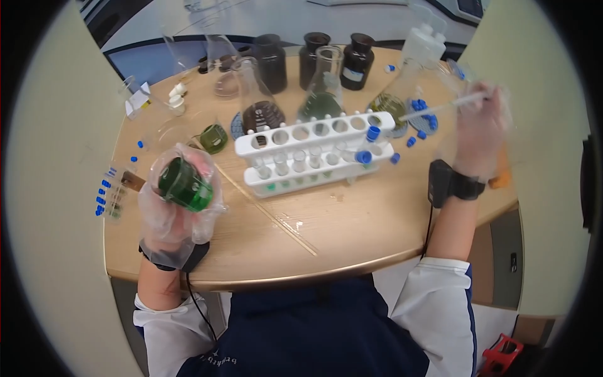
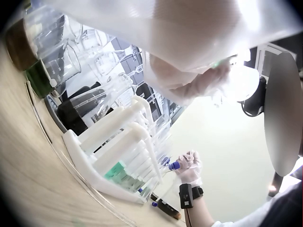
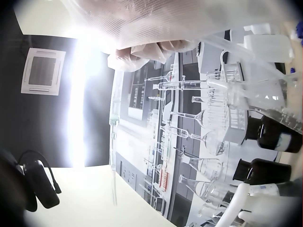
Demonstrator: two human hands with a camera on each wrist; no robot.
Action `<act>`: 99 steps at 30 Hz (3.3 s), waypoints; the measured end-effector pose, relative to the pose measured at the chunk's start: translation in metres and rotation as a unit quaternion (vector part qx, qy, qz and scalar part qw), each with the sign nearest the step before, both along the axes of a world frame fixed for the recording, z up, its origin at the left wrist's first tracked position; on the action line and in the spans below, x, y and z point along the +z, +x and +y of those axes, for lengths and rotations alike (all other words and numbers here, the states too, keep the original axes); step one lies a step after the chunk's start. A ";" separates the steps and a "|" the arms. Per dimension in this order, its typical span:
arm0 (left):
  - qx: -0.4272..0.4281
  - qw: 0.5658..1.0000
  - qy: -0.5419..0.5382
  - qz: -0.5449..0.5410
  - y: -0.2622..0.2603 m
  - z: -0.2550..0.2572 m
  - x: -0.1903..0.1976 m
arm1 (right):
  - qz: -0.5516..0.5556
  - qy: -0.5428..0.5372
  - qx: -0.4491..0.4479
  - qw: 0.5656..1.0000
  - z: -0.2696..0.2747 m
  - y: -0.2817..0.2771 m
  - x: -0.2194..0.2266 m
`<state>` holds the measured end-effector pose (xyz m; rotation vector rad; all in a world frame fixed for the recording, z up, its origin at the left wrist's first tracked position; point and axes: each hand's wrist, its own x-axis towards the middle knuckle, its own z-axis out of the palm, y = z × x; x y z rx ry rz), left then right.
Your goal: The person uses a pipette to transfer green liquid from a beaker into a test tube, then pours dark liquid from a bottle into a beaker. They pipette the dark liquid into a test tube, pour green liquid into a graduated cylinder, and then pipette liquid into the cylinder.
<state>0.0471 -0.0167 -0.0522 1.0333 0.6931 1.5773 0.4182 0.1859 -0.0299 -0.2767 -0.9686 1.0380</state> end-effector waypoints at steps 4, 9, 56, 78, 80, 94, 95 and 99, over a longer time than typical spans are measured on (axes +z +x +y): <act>0.036 0.996 -0.011 0.077 0.002 0.001 -0.006 | -0.081 0.042 -0.071 0.993 0.001 -0.005 -0.005; 0.059 0.997 -0.002 0.059 0.000 0.003 -0.005 | -0.097 0.037 -0.034 0.994 0.012 0.004 -0.006; 0.182 0.978 0.088 0.045 -0.045 0.007 0.011 | -0.456 0.100 -0.398 0.790 0.016 0.010 -0.023; 0.278 0.956 0.075 0.059 -0.070 -0.008 0.027 | -0.325 0.071 -0.349 0.876 0.002 -0.009 -0.014; 0.296 0.951 0.049 0.075 -0.069 -0.007 0.027 | -0.328 0.089 -0.386 0.858 0.001 -0.010 -0.014; 0.323 0.943 0.040 0.065 -0.066 -0.002 0.028 | -0.298 0.127 -0.405 0.855 -0.029 -0.027 -0.016; 0.326 0.942 0.038 0.066 -0.068 -0.002 0.027 | -0.290 0.142 -0.404 0.856 -0.030 -0.029 -0.017; 0.337 0.939 0.031 0.062 -0.067 -0.004 0.030 | -0.321 0.191 -0.443 0.815 -0.032 -0.029 -0.019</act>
